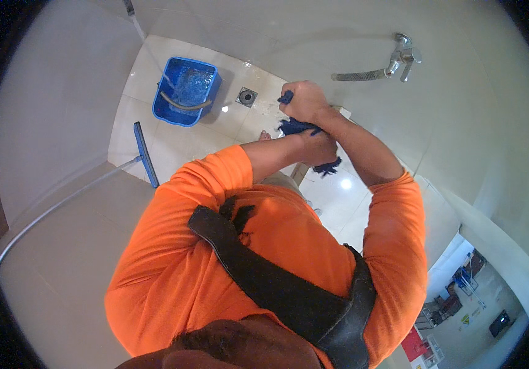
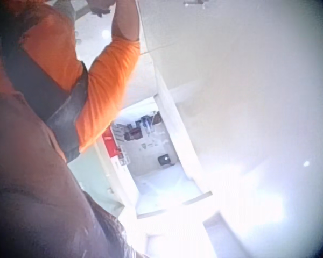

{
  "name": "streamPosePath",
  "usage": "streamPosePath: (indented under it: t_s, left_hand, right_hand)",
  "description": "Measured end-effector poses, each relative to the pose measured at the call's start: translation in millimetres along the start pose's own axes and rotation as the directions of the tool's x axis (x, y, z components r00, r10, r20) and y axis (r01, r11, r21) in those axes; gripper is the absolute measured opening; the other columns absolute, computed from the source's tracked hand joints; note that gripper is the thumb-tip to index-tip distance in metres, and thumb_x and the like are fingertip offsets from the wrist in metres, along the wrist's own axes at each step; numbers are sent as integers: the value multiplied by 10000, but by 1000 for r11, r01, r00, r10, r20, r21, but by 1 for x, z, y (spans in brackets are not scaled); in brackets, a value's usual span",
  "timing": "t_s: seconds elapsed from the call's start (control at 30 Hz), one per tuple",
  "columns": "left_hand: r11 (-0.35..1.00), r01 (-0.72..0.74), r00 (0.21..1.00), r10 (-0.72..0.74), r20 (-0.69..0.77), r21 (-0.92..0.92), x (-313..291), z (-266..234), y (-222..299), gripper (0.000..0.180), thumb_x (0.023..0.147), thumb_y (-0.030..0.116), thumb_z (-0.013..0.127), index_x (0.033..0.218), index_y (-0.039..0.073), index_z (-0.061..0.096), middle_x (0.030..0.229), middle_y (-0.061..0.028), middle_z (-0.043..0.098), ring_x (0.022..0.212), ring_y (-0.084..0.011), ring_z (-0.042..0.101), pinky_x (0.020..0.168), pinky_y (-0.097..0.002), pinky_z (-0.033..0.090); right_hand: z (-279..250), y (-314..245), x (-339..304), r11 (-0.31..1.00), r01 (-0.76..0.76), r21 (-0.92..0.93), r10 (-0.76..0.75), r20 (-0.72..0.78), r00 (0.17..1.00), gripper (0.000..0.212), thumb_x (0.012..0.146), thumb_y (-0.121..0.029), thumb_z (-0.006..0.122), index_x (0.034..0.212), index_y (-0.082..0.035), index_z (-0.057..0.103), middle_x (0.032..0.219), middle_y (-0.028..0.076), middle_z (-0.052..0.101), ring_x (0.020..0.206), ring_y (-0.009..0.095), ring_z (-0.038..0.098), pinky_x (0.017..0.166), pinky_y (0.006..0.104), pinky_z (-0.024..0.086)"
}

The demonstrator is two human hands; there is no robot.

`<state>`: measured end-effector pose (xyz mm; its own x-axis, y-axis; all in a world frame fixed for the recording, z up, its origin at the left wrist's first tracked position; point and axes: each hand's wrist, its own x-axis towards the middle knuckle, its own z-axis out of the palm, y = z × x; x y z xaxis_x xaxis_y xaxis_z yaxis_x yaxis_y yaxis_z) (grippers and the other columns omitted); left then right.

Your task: The person rinses a blue mop head under running water from a wall faucet, repeatedly squeezing and wringing it to remove excess water. The person stands barefoot on a tiled floor next to a blue bucket and a floor squeegee.

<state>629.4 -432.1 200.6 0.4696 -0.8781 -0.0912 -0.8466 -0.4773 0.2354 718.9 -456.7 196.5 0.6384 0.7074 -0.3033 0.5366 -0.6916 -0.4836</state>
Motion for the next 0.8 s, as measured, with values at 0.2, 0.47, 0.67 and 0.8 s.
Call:
streamPosePath:
  t_s: [0.2, 0.47, 0.67, 0.8]
  left_hand:
    - [925, -83, 825, -145, -547, -371, -54, 40, -5, 403, 869, 74, 574, 1258, -30, 596, 1399, -292, 498, 1262, -381, 571, 901, -413, 538]
    - [310, 199, 452, -871, -194, -930, -105, 35, 20, 1189, 758, 124, 769, 1584, 3, -77, 1594, -354, 146, 1446, -498, 275, 1215, -470, 213]
    - [-804, -551, 807, -582, 99, -224, -138, -13, -4, 1151, 833, 847, 466, 1609, 100, 60, 1571, -176, 346, 1443, -344, 369, 1205, -512, 225]
    - [-748, -583, 776, -629, 55, -318, -148, -60, -19, 1082, 797, 914, 286, 1540, 128, 309, 1504, -135, 453, 1369, -332, 458, 1157, -553, 318]
  right_hand:
    - [-13, 9, -4, 986, 26, 165, 54, -462, 885, 235, 733, -232, 787, 883, -64, 721, 886, 171, 724, 824, 366, 707, 758, 418, 564]
    - [-49, -47, -30, 970, 242, 27, -135, -769, 625, 168, 706, -141, 819, 812, -76, 706, 783, 106, 678, 737, 287, 690, 673, 370, 542]
    - [-61, -91, -56, 767, 525, -370, -630, -590, 505, 319, 566, -224, 851, 852, -168, 720, 835, 36, 628, 806, 253, 631, 697, 378, 479]
    - [-75, -132, -54, 423, 752, -506, -901, -322, 290, 425, 623, -294, 753, 1020, -147, 723, 791, 15, 562, 781, 241, 599, 693, 390, 465]
